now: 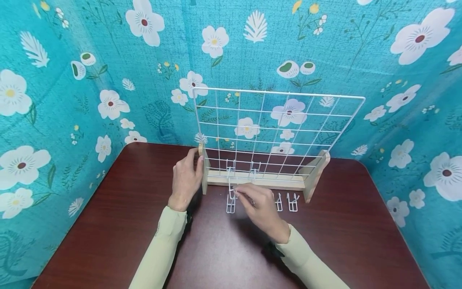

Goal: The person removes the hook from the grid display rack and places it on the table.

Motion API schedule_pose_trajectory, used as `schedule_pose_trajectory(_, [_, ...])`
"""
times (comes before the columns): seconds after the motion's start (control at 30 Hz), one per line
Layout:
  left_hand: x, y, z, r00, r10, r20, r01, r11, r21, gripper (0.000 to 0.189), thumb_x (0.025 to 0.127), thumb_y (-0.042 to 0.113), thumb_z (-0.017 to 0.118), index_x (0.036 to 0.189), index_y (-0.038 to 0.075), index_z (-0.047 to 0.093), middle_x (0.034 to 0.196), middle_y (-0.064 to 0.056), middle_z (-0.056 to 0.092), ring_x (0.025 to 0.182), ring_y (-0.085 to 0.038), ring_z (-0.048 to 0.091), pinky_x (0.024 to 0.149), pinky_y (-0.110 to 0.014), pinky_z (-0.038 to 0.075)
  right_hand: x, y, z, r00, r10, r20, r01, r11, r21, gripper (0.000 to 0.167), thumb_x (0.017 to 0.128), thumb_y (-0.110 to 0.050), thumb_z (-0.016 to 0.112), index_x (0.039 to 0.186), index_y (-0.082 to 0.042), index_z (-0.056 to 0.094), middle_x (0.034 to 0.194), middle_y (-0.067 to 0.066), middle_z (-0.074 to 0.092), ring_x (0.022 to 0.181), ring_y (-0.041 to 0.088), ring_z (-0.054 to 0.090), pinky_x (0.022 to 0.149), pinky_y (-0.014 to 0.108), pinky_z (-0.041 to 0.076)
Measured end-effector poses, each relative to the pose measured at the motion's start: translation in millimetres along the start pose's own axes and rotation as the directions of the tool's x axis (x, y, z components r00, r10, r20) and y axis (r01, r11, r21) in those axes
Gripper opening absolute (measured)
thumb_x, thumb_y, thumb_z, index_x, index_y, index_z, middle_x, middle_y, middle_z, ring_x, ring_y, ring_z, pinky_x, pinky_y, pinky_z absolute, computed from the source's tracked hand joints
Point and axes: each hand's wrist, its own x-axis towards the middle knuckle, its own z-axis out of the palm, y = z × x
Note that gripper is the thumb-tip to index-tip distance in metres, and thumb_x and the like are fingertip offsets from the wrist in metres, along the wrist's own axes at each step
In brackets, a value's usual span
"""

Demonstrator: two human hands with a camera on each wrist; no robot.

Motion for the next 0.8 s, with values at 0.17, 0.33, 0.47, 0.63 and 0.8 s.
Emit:
schedule_pose_trajectory(0.17, [-0.1, 0.8, 0.6, 1.0, 0.001, -0.003, -0.001, 1.0, -0.005, 0.032, 0.108, 0.028, 0.057, 0.13, 0.009, 0.066, 0.09, -0.014, 0.078, 0.079, -0.033, 0.076, 0.069, -0.05, 0.06, -0.1, -2.0, 6.1, 1.0, -0.005, 0.008, 0.005, 1.0, -0.004, 0.016, 0.087, 0.006, 0.076, 0.101, -0.003, 0.079, 0.093, 0.011, 0.081, 0.083, 0.02, 0.078, 0.08, 0.025, 0.06])
schedule_pose_trajectory(0.33, [1.0, 1.3, 0.0, 1.0, -0.006, 0.0, 0.006, 1.0, 0.002, 0.032, 0.108, 0.029, 0.056, 0.13, 0.008, 0.066, 0.09, -0.014, 0.077, 0.079, -0.033, 0.076, 0.069, -0.05, 0.059, 0.6, -4.4, 13.0, 1.0, -0.009, 0.015, 0.009, 1.0, -0.014, 0.015, 0.087, 0.005, 0.077, 0.101, -0.002, 0.079, 0.094, 0.01, 0.081, 0.084, 0.02, 0.079, 0.078, 0.026, 0.061])
schedule_pose_trajectory(0.47, [1.5, 1.6, -0.5, 1.0, -0.007, 0.004, 0.007, 1.0, 0.0, 0.032, 0.108, 0.03, 0.055, 0.129, 0.008, 0.066, 0.092, -0.014, 0.078, 0.08, -0.033, 0.076, 0.07, -0.05, 0.059, 1.9, -6.6, 19.6, 1.0, -0.004, 0.029, 0.004, 1.0, -0.01, 0.014, 0.088, 0.002, 0.077, 0.101, -0.002, 0.079, 0.095, 0.008, 0.081, 0.086, 0.019, 0.079, 0.081, 0.026, 0.061])
schedule_pose_trajectory(0.63, [1.2, 1.1, -0.7, 1.0, -0.015, 0.009, 0.015, 1.0, 0.001, 0.032, 0.108, 0.03, 0.055, 0.13, 0.009, 0.066, 0.093, -0.014, 0.078, 0.082, -0.034, 0.076, 0.07, -0.051, 0.058, 2.3, -9.6, 27.7, 0.997, 0.031, 0.067, -0.032, 0.999, 0.006, 0.011, 0.091, -0.001, 0.076, 0.102, -0.003, 0.079, 0.096, 0.007, 0.081, 0.084, 0.015, 0.078, 0.08, 0.022, 0.06])
schedule_pose_trajectory(0.8, [0.6, 1.3, -1.1, 1.0, -0.019, 0.01, 0.019, 1.0, 0.007, 0.032, 0.108, 0.03, 0.055, 0.13, 0.009, 0.066, 0.093, -0.015, 0.078, 0.083, -0.035, 0.076, 0.071, -0.051, 0.058, 0.3, -10.2, 35.7, 0.992, 0.074, 0.106, -0.075, 0.997, 0.006, 0.01, 0.093, -0.003, 0.075, 0.101, -0.003, 0.079, 0.098, 0.006, 0.081, 0.087, 0.013, 0.078, 0.081, 0.022, 0.06])
